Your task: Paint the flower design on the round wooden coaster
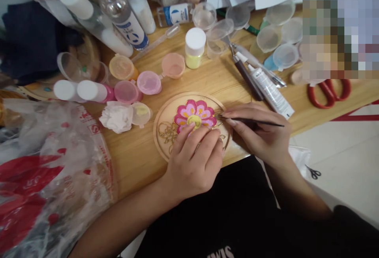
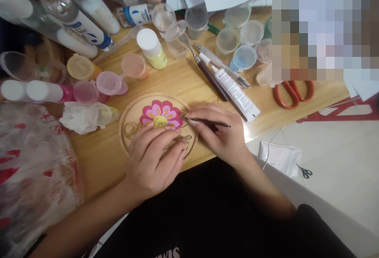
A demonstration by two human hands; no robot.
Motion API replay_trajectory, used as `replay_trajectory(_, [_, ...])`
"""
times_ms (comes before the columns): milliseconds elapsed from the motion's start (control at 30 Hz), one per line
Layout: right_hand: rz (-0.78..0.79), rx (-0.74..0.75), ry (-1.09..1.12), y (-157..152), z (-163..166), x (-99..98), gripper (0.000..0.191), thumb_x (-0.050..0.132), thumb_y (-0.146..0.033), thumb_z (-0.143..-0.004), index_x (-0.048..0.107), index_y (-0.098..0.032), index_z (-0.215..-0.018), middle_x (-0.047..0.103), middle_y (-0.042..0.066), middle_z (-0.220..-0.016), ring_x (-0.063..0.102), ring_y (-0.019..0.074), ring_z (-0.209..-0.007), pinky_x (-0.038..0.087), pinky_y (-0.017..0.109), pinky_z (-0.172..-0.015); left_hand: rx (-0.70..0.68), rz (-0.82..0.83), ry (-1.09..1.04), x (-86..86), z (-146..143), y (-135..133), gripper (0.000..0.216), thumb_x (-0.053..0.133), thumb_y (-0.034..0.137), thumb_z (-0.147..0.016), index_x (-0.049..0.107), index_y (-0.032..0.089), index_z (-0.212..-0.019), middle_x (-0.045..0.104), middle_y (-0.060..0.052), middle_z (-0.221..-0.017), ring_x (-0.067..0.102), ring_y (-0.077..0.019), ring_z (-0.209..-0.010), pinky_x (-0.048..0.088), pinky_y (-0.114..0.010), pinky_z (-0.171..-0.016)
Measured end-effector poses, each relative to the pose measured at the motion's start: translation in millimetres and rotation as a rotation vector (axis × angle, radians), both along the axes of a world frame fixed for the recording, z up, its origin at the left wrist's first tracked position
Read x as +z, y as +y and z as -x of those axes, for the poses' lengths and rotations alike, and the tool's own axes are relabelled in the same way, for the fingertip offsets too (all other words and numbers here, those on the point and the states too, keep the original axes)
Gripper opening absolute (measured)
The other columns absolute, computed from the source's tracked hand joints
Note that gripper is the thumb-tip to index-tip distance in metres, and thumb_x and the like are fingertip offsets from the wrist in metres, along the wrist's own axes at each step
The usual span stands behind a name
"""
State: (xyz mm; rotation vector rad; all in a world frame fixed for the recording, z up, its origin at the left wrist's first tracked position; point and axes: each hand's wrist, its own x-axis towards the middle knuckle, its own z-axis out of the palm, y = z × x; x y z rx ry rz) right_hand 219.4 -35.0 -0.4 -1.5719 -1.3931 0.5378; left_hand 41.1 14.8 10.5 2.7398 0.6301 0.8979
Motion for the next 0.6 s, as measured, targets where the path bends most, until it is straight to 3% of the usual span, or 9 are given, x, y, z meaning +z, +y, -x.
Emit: replay_trajectory(600, [0.004, -0.008, -0.023, -0.1, 0.4, -0.1, 0.019, 0.066, -0.013, -0.083, 0.073, -0.026, -0.096, 0.076, 0.001, -0.092, 0.071, 0.0179, -0.088, 0.059, 0.035, -0.081, 0.026, -0.01, -0.026, -3.7, -2.7, -1.2, 0.007, 0.067, 0.011, -0.081, 0.066, 0.015, -0.086, 0.071, -0.005, -0.096, 0.065, -0.0204, -0.097, 0.053, -0.04, -0.095])
